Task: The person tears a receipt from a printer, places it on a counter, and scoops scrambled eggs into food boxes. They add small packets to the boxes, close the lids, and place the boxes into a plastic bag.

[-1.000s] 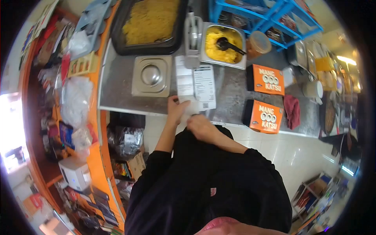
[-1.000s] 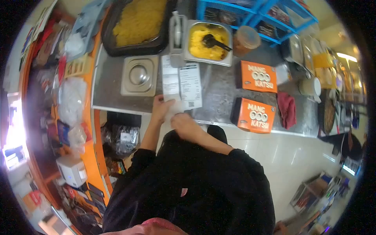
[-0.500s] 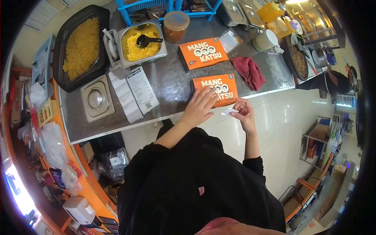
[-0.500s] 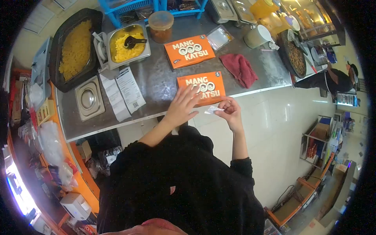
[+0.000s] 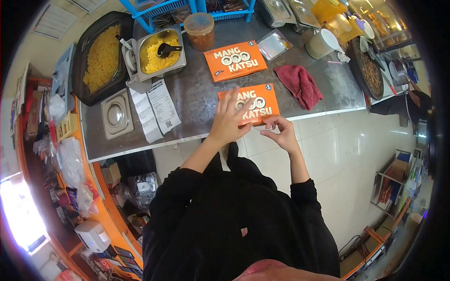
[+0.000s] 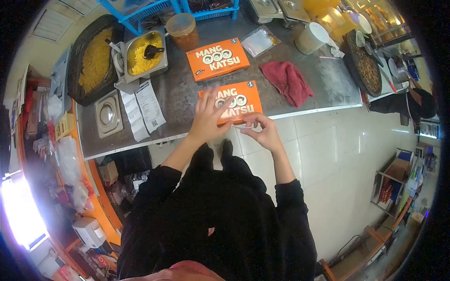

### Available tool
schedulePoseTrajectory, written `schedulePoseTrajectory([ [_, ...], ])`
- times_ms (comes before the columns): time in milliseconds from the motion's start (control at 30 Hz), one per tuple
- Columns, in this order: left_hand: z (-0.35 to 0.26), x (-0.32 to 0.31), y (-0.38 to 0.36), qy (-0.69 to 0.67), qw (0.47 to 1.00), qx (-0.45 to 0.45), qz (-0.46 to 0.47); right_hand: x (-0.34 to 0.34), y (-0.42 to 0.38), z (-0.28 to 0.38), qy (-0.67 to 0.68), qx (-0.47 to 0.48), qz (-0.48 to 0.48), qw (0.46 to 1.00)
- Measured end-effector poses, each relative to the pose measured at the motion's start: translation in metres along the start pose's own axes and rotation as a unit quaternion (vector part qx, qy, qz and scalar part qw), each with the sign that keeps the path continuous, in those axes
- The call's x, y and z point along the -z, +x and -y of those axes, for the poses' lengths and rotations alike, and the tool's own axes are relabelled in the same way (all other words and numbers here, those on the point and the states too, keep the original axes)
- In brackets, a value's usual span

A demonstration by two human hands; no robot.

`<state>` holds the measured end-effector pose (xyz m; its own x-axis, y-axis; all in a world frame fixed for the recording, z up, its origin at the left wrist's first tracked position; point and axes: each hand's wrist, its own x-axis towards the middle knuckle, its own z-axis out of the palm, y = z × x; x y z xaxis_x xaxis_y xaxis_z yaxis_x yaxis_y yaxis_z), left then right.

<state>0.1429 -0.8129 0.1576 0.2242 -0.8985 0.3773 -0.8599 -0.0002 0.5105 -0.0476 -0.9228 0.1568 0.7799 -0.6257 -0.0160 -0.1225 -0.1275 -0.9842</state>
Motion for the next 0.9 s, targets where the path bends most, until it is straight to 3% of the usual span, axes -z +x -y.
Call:
schedulePoseTrajectory([
  [100,0.006,-0.001,0.01,0.1,0.992,-0.032,0.071,0.004,0.005,0.003,-0.005,-0.002,0.032,0.999],
  [200,0.009,-0.002,0.018,0.122,0.981,-0.024,0.146,0.01,0.008,0.009,-0.027,-0.019,0.083,0.996],
  [300,0.012,-0.004,0.016,0.134,0.975,-0.061,0.164,0.011,0.011,0.009,-0.038,-0.01,0.092,0.995],
  [400,0.016,-0.01,0.008,0.157,0.976,-0.088,0.123,0.007,0.01,0.0,-0.031,-0.021,0.048,0.998],
  [500,0.011,0.001,0.011,0.108,0.975,-0.055,0.187,0.003,0.008,-0.004,-0.041,-0.002,0.027,0.999],
  [800,0.016,-0.01,0.001,0.149,0.97,-0.081,0.175,-0.021,0.005,-0.012,-0.142,0.075,-0.072,0.984],
  [900,0.009,-0.003,0.005,0.083,0.983,-0.02,0.162,-0.015,0.0,-0.016,-0.041,0.092,-0.071,0.992],
])
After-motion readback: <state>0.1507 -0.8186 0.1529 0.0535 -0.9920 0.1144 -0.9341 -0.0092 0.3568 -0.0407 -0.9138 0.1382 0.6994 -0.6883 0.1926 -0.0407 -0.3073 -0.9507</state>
